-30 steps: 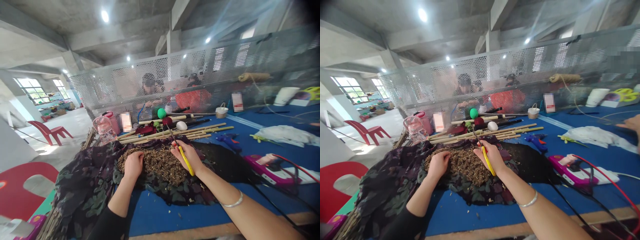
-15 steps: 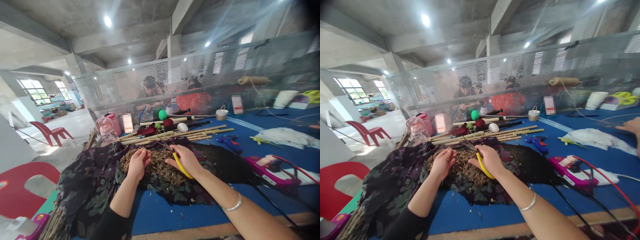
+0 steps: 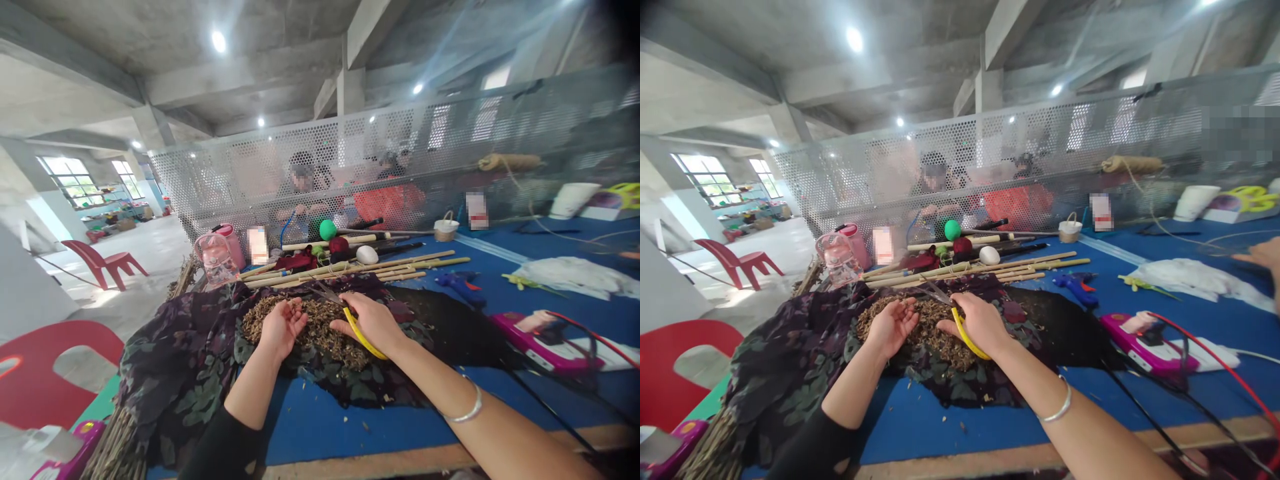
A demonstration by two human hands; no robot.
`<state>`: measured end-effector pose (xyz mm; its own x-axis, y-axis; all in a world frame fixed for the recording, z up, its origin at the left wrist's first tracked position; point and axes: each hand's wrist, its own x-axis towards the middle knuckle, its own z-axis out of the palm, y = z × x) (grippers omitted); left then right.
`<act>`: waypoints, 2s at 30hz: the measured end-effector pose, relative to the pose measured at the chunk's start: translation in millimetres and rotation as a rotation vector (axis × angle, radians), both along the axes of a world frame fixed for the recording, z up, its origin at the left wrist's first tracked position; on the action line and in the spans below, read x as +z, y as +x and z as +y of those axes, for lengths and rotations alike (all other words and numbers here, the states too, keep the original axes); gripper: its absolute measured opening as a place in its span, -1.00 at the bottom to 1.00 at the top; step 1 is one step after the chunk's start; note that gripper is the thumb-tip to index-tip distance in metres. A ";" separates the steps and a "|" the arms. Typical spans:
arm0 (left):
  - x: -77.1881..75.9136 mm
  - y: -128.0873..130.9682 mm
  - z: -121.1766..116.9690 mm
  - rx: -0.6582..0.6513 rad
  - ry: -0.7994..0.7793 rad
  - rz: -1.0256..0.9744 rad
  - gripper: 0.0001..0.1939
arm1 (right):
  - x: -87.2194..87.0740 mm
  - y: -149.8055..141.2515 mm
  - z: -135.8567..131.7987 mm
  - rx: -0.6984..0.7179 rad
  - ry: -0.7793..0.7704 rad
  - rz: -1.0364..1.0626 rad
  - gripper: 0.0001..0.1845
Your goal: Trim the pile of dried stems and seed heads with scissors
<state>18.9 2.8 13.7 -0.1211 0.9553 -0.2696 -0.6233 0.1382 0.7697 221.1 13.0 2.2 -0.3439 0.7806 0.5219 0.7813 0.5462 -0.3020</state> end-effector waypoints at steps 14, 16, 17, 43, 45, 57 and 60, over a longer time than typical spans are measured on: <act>-3.9 7.6 -3.9 0.098 0.131 0.146 -0.56 | 4.3 -4.0 -7.8 0.107 -0.070 -0.054 -0.34; -4.8 9.7 -4.7 0.077 0.154 0.177 -0.52 | 4.6 -4.6 -8.2 0.100 -0.074 -0.048 -0.37; -4.9 10.8 -5.2 0.063 0.164 0.192 -0.50 | 5.1 -4.6 -8.5 0.094 -0.076 -0.047 -0.39; -5.7 14.3 -6.3 -0.009 0.170 0.262 -0.47 | 6.2 -2.2 -6.2 0.033 -0.123 -0.173 -0.62; -5.3 13.6 -6.1 0.004 0.161 0.271 -0.48 | 8.2 -2.1 -6.9 0.026 -0.123 -0.146 -0.61; -4.4 14.2 -7.6 0.004 0.203 0.296 -0.30 | 6.8 -0.4 -5.6 0.080 -0.087 -0.140 -0.48; -3.9 14.7 -8.5 0.000 0.214 0.302 -0.26 | 9.5 -0.7 -6.5 0.061 -0.071 -0.170 -0.53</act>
<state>33.6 -5.8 9.8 -0.1645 0.9863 -0.0157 -0.3632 -0.0458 0.9306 220.4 6.4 11.7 -0.4702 0.7885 0.3965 0.7903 0.5762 -0.2086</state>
